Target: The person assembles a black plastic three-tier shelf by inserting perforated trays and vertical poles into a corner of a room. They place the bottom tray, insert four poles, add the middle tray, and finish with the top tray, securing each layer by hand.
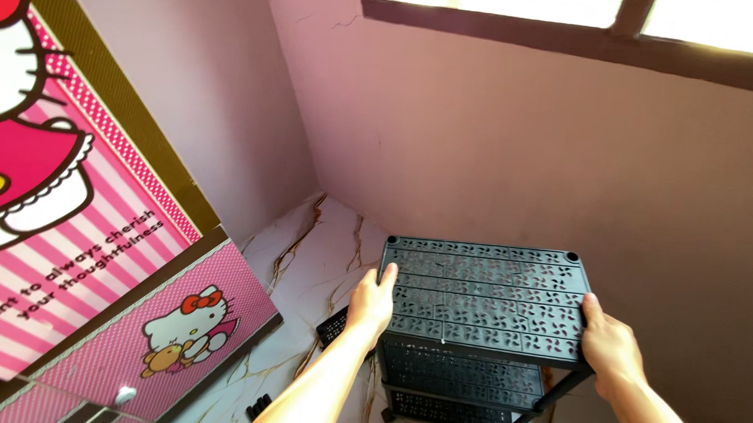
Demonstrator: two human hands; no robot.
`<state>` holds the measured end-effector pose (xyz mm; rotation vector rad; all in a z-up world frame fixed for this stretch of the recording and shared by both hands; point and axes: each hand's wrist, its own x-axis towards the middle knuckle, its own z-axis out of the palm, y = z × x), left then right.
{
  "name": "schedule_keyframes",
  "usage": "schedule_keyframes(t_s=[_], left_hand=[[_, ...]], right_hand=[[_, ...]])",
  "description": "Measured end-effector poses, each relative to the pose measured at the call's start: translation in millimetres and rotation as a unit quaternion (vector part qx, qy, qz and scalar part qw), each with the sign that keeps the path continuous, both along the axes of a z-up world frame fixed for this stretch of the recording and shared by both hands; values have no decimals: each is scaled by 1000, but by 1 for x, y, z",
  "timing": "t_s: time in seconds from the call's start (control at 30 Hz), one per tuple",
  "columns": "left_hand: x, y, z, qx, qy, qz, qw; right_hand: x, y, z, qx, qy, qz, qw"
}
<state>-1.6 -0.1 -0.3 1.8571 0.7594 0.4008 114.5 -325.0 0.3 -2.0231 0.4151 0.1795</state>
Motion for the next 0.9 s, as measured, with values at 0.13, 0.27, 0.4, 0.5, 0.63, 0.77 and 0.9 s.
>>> schedule_keyframes(t_s=[0.13,0.27,0.4,0.5,0.63,0.77,0.9], left_hand=[[2,1,-1,39,50,-6,998],[4,0,-1,40,92,-6,995],[4,7,16,-53,130,-30,990],[11,23,38,-66,101,-72,990],[43,43,48,-160,90,-63,981],[111,66,13,-226,42,-97,968],[152,73,-23,-98,24,-75,992]], right_hand=[[-7,5,11,29,-7,-1,1000],[4,-3,-5,39,-6,10,999],[39,-25,-44,66,-9,52,996],[76,-42,-54,36,41,88,995],[113,-30,-20,-31,21,115,993],[139,5,13,-96,-7,144,985],[163,21,8,-101,9,171,980]])
